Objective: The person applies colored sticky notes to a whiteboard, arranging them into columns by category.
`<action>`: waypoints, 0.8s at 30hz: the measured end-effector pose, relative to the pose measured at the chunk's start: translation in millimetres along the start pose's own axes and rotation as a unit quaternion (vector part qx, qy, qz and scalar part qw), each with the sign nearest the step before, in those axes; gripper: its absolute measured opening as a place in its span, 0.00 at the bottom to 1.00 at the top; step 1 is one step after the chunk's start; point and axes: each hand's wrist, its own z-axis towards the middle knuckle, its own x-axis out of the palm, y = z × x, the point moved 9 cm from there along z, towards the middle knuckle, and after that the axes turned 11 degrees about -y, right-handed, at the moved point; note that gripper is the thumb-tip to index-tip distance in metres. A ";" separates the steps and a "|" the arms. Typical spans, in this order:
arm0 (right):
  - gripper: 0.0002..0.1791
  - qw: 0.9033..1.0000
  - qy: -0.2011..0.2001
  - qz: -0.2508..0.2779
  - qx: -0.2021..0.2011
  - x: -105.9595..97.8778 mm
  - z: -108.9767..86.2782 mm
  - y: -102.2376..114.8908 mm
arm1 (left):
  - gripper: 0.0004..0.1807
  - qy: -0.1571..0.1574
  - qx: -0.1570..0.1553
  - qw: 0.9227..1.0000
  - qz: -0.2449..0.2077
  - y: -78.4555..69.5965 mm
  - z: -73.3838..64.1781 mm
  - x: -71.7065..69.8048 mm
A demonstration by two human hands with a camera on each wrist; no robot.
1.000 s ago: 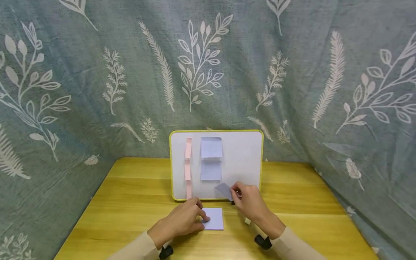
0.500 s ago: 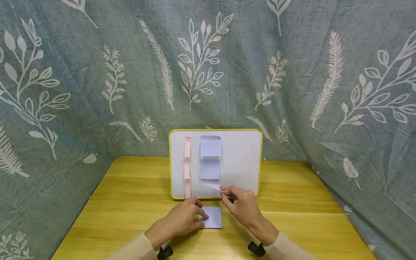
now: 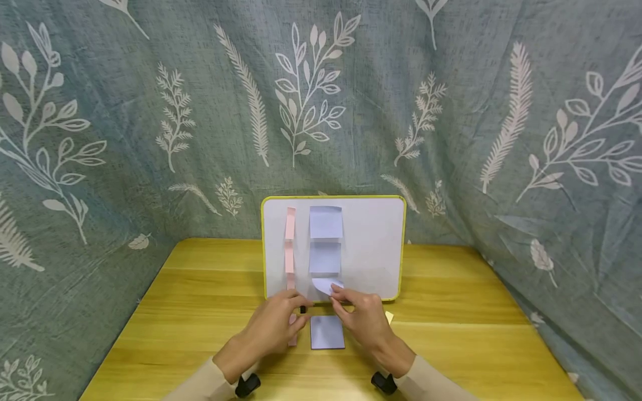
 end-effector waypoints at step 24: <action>0.08 1.000 0.002 -0.001 0.028 15.4 4.3 -6.7 | 0.15 -0.116 -0.012 0.993 0.021 12.4 8.5 -18.5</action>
